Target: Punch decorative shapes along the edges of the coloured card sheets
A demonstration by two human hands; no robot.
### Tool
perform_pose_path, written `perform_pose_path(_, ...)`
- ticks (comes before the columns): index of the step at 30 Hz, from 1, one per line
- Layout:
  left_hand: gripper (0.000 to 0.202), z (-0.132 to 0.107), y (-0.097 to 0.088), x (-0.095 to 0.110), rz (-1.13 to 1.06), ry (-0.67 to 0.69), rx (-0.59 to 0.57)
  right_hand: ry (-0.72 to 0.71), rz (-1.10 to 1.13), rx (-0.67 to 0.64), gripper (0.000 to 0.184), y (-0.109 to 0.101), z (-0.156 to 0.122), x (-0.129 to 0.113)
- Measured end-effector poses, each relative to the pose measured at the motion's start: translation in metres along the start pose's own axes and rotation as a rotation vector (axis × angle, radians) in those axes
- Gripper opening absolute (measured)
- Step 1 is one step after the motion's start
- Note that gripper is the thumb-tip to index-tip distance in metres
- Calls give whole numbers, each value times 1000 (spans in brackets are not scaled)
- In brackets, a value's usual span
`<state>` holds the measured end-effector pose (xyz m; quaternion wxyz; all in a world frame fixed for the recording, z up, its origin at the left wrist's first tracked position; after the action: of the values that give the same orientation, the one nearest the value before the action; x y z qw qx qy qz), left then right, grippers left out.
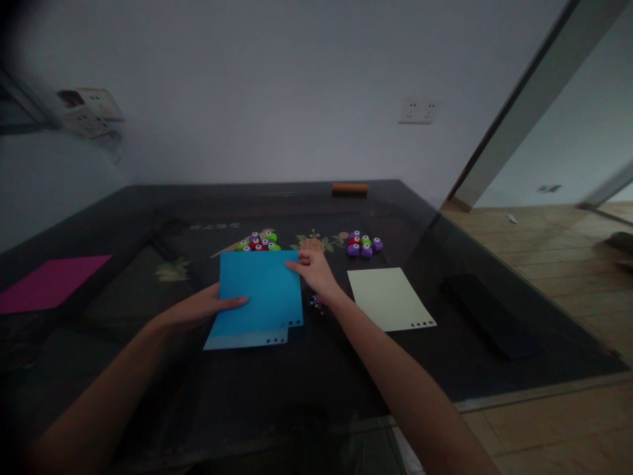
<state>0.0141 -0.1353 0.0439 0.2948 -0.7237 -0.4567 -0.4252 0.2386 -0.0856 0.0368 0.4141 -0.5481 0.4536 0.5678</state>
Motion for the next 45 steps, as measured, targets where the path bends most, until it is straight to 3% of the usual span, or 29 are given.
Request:
perform_pose_path(5,58,3,-1,-2,-4,21,36,-53,-10,-8,15,-6,7,7)
perform_pose_path(10,59,8,-6,-4,-9,79,151,-70,-4,-27,17,-6,6,3)
perform_pose_path(21,42,7,0,3,71,299,337,4,-200,-147,14,-9,-21,-21)
perform_pose_path(32,54,5,15,-1,220,262,224,-24,-282,-57,15,-29,-42,-22)
perform_pose_path(39,27,9,26,-4,239,177,65,-37,-319,-32,23,-38,-39,-16)
perform_pose_path(42,25,10,25,0,152,237,111,-43,-306,8,29,-44,-34,-12)
perform_pose_path(45,24,10,14,4,-12,326,265,-42,-302,36,31,-45,-32,-9)
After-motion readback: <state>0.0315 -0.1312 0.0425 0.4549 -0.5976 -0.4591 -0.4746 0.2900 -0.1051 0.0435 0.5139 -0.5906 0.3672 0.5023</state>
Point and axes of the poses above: each hand's wrist, its own z-axis towards the middle knuckle, its own y-axis out of the palm, x = y × z, the point moved 2 cm from there along z, towards the middle knuckle, and after that the axes turned 4 degrees about z, right-handed, at the moved point
